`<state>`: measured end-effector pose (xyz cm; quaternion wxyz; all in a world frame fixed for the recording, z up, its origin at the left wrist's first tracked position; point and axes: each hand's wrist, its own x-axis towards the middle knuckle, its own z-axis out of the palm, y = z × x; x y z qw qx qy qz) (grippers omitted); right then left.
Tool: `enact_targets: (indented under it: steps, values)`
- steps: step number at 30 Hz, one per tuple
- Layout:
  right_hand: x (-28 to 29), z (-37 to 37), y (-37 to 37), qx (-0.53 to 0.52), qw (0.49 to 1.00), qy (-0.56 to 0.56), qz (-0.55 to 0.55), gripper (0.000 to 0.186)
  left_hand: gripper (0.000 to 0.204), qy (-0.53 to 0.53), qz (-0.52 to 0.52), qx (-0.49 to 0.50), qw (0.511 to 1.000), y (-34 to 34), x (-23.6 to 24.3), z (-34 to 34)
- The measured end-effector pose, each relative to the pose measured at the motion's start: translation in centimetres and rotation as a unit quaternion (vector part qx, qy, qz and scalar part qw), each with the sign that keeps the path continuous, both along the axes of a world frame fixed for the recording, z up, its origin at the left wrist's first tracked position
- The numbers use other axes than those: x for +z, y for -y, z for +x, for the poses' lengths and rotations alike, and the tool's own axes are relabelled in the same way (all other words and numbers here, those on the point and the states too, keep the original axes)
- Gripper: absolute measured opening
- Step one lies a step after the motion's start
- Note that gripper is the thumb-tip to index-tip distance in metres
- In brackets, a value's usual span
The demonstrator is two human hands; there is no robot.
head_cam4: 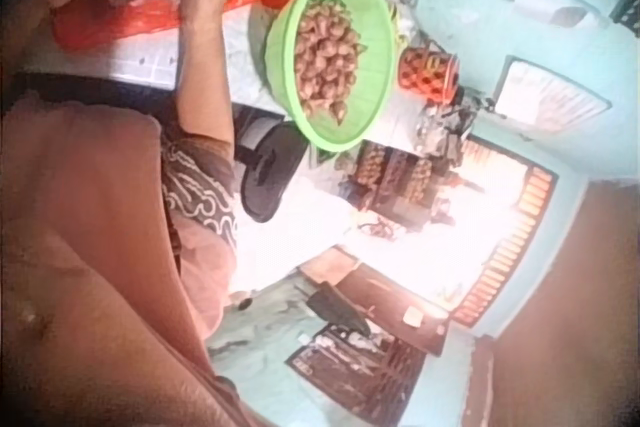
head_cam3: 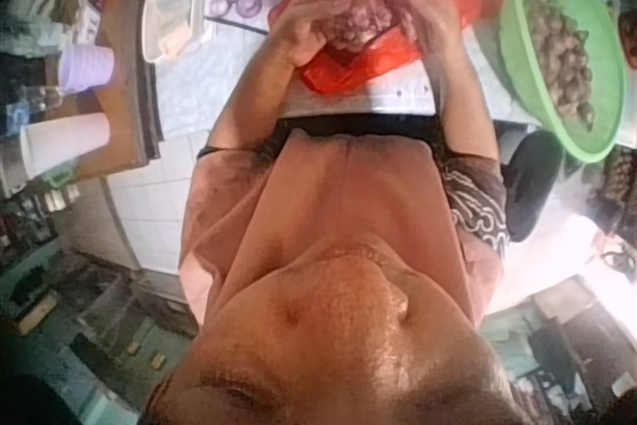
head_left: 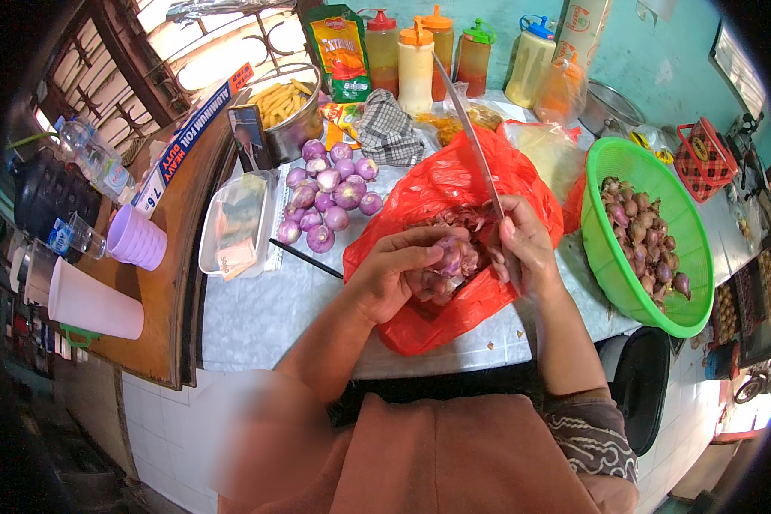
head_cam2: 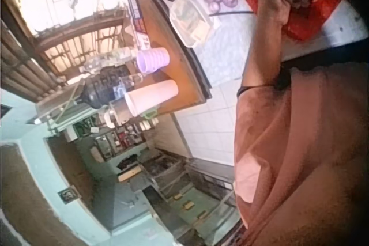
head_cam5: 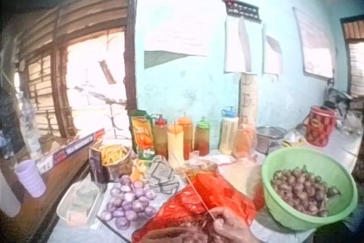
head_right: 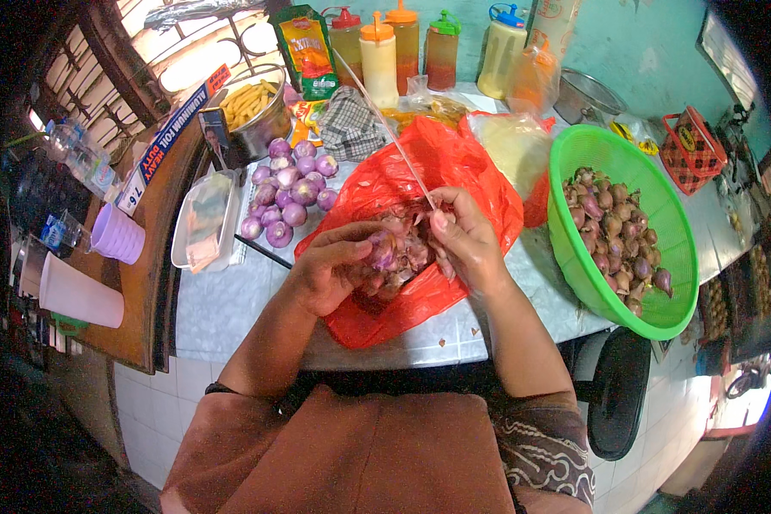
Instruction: The person peels red onions one by one using a knife, removing the outer skin and placing the peeled onions into a green colander. The person handles the onions from a red plastic bag and discards the skins into the same bag.
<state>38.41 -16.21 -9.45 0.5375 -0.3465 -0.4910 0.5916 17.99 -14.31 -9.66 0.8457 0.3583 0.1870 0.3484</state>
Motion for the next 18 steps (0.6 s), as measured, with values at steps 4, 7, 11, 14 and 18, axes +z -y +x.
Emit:
enact_targets:
  steps: [4, 7, 11, 14, 18]
  values:
    - [0.0, 0.2, -0.3, -0.026, 0.997, 0.062, -0.040, 0.054, 0.032, 0.042, -0.024, 0.000, 0.999, -0.6, -0.4, -0.2]
    - [0.2, -0.1, -0.2, -0.014, 0.993, 0.111, -0.044, 0.065, 0.033, 0.057, -0.012, 0.031, 0.998, -0.7, -0.7, 0.0]
    - [-0.6, 0.1, -0.3, 0.013, 0.989, 0.137, -0.050, 0.065, 0.032, 0.057, -0.003, 0.114, 0.992, -0.5, -0.6, 0.7]
    - [0.3, -0.4, 0.1, 0.011, 0.988, 0.151, -0.031, 0.062, 0.031, 0.063, 0.000, 0.114, 0.991, -0.5, -0.5, 0.6]
    - [0.6, -0.3, 0.7, 0.042, 0.987, 0.154, -0.032, 0.065, 0.030, 0.078, 0.000, 0.118, 0.990, -0.4, -0.9, 0.7]
